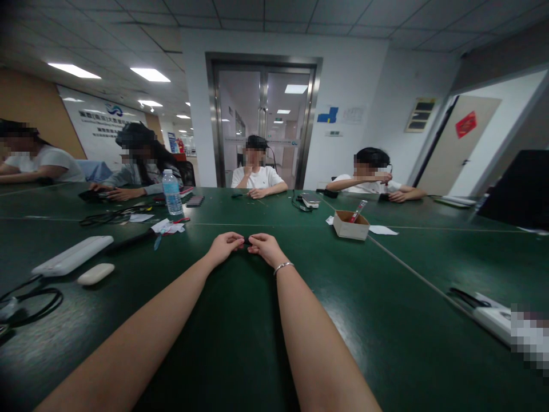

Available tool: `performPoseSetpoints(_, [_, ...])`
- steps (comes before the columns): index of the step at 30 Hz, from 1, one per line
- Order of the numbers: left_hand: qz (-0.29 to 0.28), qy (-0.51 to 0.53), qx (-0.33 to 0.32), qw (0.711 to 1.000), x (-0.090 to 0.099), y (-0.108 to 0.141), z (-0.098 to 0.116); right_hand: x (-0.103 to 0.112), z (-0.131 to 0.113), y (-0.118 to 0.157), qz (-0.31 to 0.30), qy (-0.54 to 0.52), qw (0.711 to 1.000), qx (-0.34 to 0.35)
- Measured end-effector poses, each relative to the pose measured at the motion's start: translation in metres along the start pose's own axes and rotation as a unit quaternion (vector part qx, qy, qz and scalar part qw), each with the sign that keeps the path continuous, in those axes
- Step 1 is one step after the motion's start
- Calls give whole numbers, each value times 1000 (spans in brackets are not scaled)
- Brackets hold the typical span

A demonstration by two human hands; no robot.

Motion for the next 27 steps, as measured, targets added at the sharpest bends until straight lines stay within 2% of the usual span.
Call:
performPoseSetpoints(16, [-2,-38,17,999,-1,0,-1,1,-2,1,-31,-39,999,12])
performPoseSetpoints(22, [0,-75,31,997,-1,-1,-3,0,-3,3,-40,-32,999,12])
performPoseSetpoints(27, [0,-119,32,992,0,5,3,-1,-5,4,-46,-21,999,12])
Point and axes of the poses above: each hand's wrist, its own y-axis away from the middle knuckle, its own x-axis out of the back of the hand, z = x × y, the point moved 4 cm from there along -y, towards the middle knuckle, and after that the axes turned 8 degrees about x, right-handed, at the moved point
